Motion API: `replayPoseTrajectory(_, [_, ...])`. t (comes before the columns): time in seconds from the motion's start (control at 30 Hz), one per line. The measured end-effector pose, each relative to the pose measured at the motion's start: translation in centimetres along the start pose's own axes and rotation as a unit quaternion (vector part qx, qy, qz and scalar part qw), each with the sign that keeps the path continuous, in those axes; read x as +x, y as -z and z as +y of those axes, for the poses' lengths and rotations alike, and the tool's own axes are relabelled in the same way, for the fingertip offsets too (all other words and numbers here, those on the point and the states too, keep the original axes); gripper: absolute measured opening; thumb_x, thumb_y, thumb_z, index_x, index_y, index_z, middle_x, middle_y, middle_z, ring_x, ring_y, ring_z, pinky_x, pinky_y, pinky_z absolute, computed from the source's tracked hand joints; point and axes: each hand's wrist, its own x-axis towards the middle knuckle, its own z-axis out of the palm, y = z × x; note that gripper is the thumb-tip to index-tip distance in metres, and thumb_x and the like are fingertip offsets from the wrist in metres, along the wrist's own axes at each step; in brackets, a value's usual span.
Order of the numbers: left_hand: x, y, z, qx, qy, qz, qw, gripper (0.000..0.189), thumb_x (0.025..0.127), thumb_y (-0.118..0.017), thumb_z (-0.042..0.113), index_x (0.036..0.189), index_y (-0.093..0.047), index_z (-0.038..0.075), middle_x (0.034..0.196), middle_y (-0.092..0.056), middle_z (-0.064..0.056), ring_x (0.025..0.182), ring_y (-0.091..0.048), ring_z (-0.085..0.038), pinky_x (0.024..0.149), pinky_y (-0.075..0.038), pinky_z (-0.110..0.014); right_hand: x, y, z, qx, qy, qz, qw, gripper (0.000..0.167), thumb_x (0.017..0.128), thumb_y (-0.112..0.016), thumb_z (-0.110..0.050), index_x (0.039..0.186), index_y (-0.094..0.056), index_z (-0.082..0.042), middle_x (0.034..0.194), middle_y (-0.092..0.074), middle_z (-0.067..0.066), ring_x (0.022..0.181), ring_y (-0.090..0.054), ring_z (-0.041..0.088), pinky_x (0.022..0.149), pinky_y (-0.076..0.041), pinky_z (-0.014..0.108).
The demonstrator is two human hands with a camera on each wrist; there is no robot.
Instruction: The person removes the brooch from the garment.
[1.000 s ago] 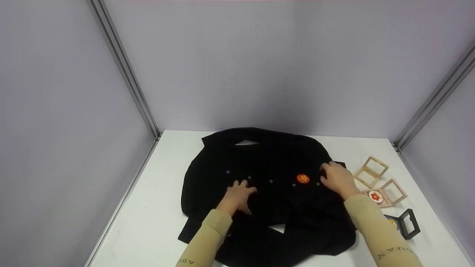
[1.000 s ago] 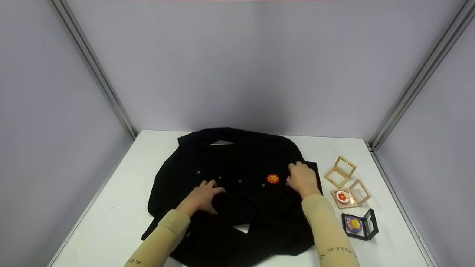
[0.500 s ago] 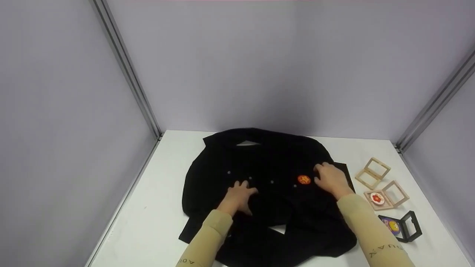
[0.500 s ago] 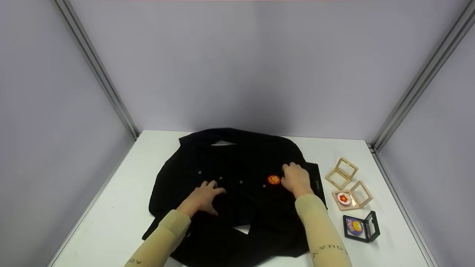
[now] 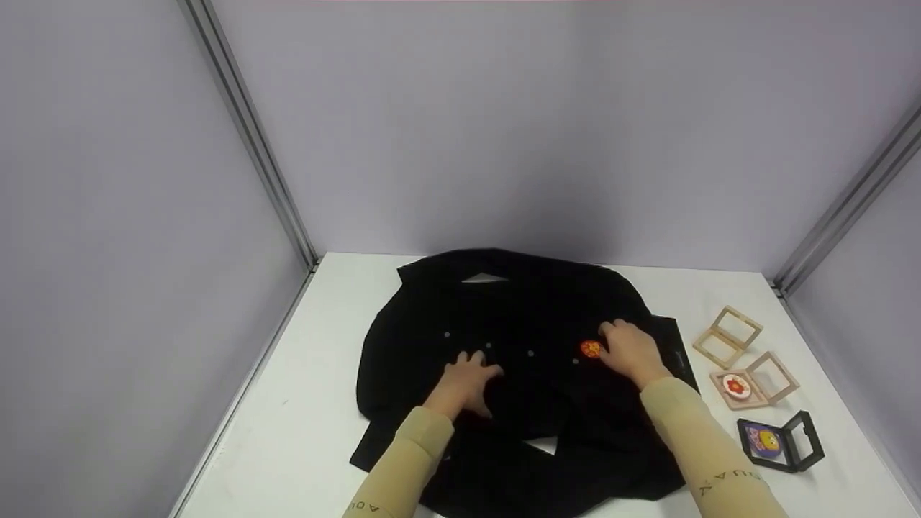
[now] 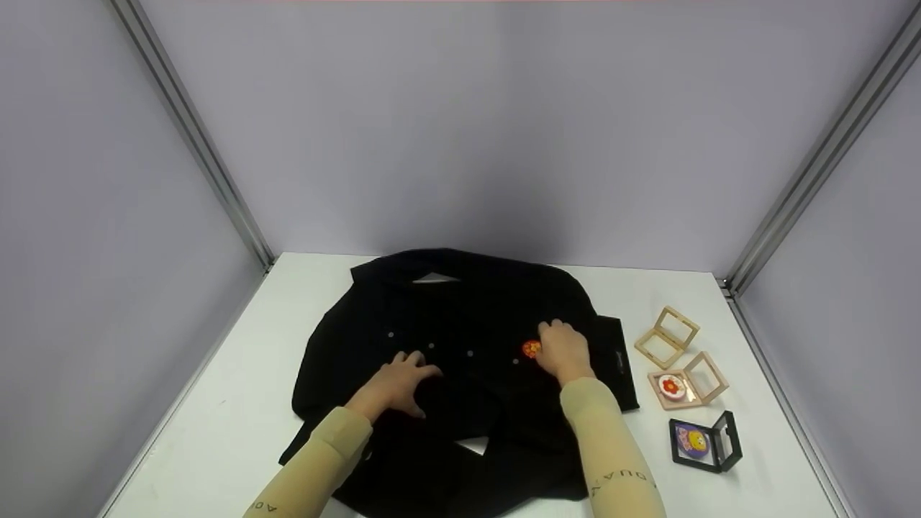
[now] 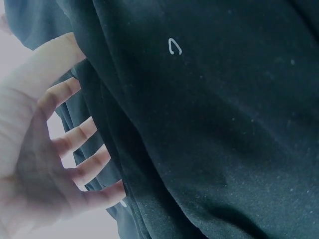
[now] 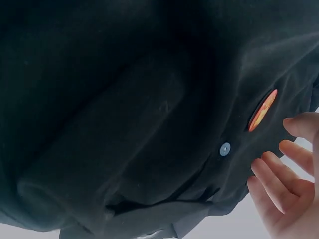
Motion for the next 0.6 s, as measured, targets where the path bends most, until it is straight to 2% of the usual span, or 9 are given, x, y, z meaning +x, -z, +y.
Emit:
replayPoseTrajectory(0.27, [0.2, -0.2, 0.0, -0.005, 0.002, 0.001, 1.0000, 0.077, 0.071, -0.099, 0.037, 0.141, -0.065, 0.032, 0.149, -0.054, -0.009, 0.137, -0.053, -0.038, 0.108, -0.051, -0.062, 0.4, -0.4, -0.4, 0.009, -0.010, -0.012, 0.9998, 0.038, 0.081, -0.076, -0.011, 0.113, -0.068, 0.007, 0.100, -0.066, 0.024, 0.087, -0.066, 0.040, 0.075, -0.058, 0.058])
replayPoseTrajectory(0.43, [0.2, -0.2, -0.1, -0.008, 0.000, 0.001, 1.0000, 0.078, 0.071, -0.099, 0.037, 0.141, -0.065, 0.032, 0.149, -0.054, -0.010, 0.137, -0.052, -0.039, 0.108, -0.051, -0.062, 0.6, -0.7, -0.9, 0.010, -0.013, -0.021, 0.9996, 0.045, 0.085, -0.077, -0.013, 0.122, -0.065, 0.009, 0.109, -0.066, 0.028, 0.096, -0.067, 0.044, 0.081, -0.059, 0.059])
replayPoseTrajectory(0.6, [0.0, -0.1, -0.1, -0.005, 0.000, -0.001, 1.0000, 0.078, 0.072, -0.099, 0.038, 0.142, -0.065, 0.033, 0.147, -0.055, -0.009, 0.134, -0.053, -0.037, 0.106, -0.052, -0.061, 0.9, -1.2, -1.4, 0.011, -0.013, -0.025, 0.9995, 0.044, 0.088, -0.076, -0.016, 0.123, -0.064, 0.009, 0.109, -0.065, 0.028, 0.096, -0.066, 0.044, 0.083, -0.059, 0.058])
